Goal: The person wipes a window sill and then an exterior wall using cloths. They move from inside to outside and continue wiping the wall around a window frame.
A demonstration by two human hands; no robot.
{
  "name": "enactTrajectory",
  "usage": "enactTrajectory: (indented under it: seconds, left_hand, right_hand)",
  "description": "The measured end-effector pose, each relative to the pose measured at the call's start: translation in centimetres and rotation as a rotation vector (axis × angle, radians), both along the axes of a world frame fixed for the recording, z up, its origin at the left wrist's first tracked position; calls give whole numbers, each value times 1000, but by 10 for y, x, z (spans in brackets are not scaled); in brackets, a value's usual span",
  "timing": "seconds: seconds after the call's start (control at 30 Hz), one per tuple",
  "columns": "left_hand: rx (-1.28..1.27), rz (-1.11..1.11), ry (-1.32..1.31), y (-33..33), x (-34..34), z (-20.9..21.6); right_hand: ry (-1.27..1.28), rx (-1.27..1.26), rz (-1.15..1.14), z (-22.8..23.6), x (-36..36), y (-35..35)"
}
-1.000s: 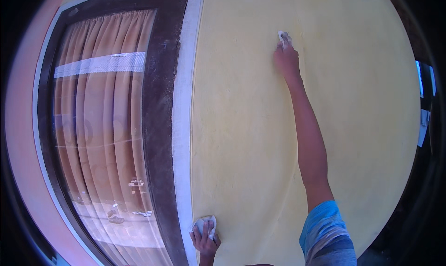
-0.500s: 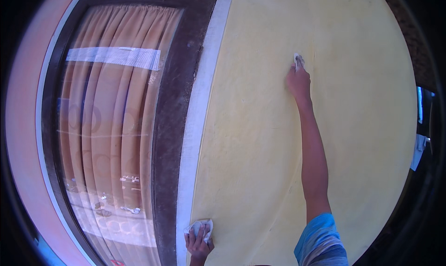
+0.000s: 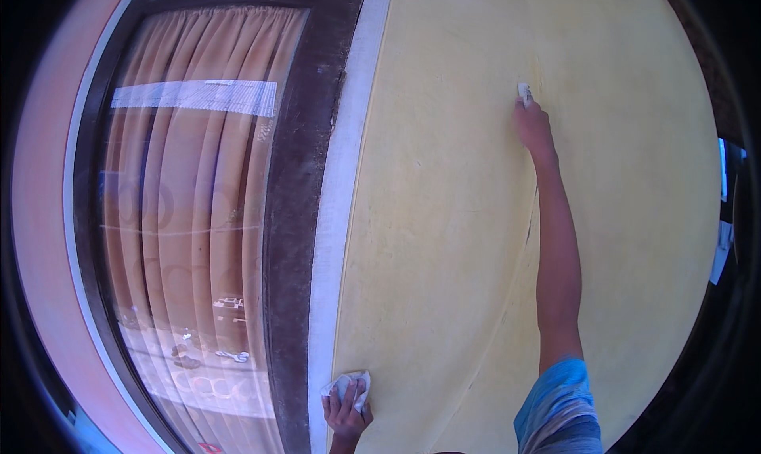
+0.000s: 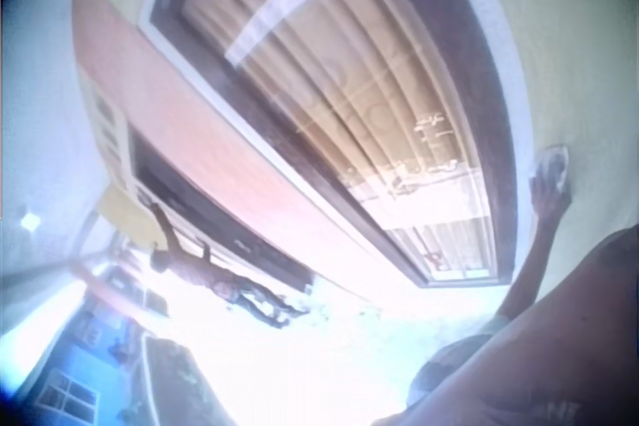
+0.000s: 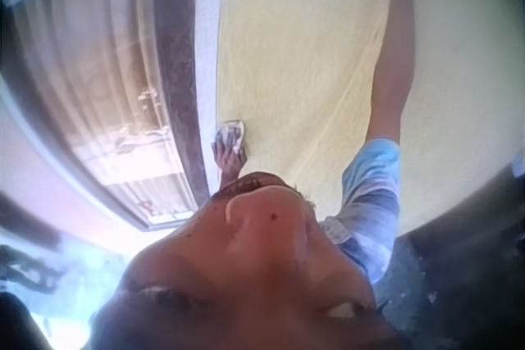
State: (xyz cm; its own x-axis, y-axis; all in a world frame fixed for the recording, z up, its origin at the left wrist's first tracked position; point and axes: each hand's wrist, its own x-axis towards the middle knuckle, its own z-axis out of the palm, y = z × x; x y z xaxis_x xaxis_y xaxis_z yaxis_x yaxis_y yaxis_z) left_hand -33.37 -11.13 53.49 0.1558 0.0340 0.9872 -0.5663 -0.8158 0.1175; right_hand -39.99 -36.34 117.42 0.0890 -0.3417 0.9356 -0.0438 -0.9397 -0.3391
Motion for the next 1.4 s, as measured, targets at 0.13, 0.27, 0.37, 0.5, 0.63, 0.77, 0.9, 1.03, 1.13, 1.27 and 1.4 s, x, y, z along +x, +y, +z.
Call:
enactTrajectory:
  seconds: [0.13,0.27,0.37,0.5,0.63,0.77,0.9,1.03,1.13,1.27,1.4]
  left_hand:
    - [-6,-28,4,-2,0,-1]
    - [-7,-68,8,-7,-3,-3]
    - [7,-26,-25,-8,-2,-3]
    - [31,86,-35,1,1,0]
    - [38,56,-75,-8,0,-4]
    - [46,61,-63,-11,-4,-7]
    - [52,75,-38,-5,-5,-5]
    - [57,65,-35,-3,-5,-4]
    - [13,39,-28,-15,1,-5]
    - [-17,41,-63,-27,9,-1]
    - [-6,4,-41,-23,-2,4]
  right_hand:
    - [-116,20,-1,15,14,-15]
    - [-136,0,-7,53,2,-45]
    - [-103,17,-24,44,3,-55]
    - [-156,-44,-2,-6,21,-21]
    - [-158,-134,-30,33,9,-57]
    - [-101,-93,-66,28,0,-52]
    - [-177,-98,-11,-27,10,-39]
    - [-154,-97,70,-8,16,-64]
    - [-85,-76,96,29,8,-59]
    - [-182,-153,70,4,23,-59]
    - [-345,-342,90,-75,36,-72]
